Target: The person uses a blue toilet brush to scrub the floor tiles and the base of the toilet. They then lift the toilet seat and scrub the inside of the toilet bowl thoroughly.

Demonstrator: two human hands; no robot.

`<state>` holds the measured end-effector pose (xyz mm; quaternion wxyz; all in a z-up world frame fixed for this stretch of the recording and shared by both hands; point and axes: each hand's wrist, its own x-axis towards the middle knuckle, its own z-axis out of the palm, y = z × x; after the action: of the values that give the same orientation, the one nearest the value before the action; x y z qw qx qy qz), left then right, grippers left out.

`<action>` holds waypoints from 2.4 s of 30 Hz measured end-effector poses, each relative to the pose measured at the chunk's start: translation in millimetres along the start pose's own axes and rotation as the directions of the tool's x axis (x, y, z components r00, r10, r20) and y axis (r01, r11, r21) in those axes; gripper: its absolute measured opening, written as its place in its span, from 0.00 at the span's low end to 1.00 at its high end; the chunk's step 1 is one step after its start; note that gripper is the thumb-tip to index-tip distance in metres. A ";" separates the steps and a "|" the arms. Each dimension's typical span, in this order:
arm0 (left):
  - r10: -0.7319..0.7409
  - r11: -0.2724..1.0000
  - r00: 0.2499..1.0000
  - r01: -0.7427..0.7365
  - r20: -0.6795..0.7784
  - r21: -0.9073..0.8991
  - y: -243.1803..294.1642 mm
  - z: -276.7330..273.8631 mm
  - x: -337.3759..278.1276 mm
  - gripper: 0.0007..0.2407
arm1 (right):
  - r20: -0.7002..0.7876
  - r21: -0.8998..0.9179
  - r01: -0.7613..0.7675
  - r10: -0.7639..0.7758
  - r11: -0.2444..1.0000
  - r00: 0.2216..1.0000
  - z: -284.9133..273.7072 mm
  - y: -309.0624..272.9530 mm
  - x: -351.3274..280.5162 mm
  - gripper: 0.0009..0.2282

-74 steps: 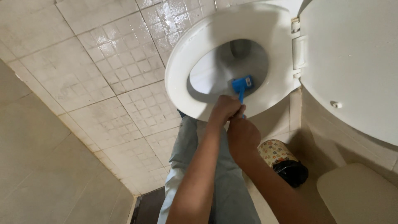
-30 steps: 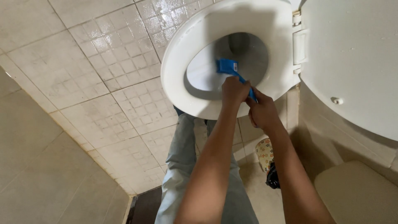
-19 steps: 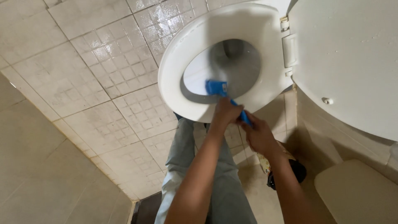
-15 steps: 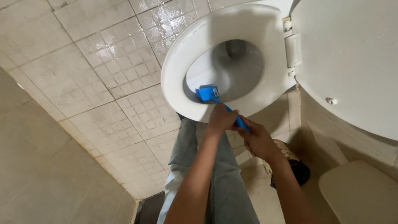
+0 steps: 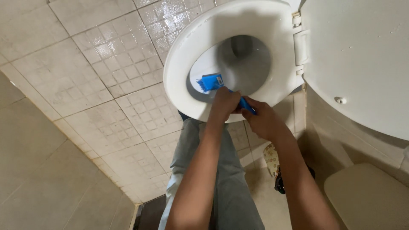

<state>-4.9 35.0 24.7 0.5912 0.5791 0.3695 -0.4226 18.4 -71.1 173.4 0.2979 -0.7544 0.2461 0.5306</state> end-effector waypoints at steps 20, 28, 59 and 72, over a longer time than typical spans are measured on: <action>0.303 0.938 0.925 -0.246 -0.229 0.246 7.6 5.7 14.7 0.21 | -0.148 0.264 0.153 -0.117 0.952 0.982 33.5 18.8 30.1 0.21; 0.207 0.976 0.965 -0.193 -0.162 0.099 -49.9 5.3 1.0 0.20 | -0.122 0.092 0.411 -0.399 0.907 0.909 40.2 64.9 13.0 0.20; 0.278 0.922 0.941 -0.204 -0.195 0.330 -49.6 -34.7 -33.6 0.22 | -0.207 0.076 0.303 -0.282 0.950 0.937 110.9 59.2 -4.2 0.24; 0.384 0.874 0.893 -0.270 -0.235 0.403 -6.8 -34.9 1.4 0.27 | -0.407 0.037 0.541 -0.482 0.840 0.776 111.9 50.9 50.6 0.21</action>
<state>-8.8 69.9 18.9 0.4738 0.7905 0.2686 -0.2801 -73.9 -30.1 86.8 0.4338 -0.8562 0.1242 0.2517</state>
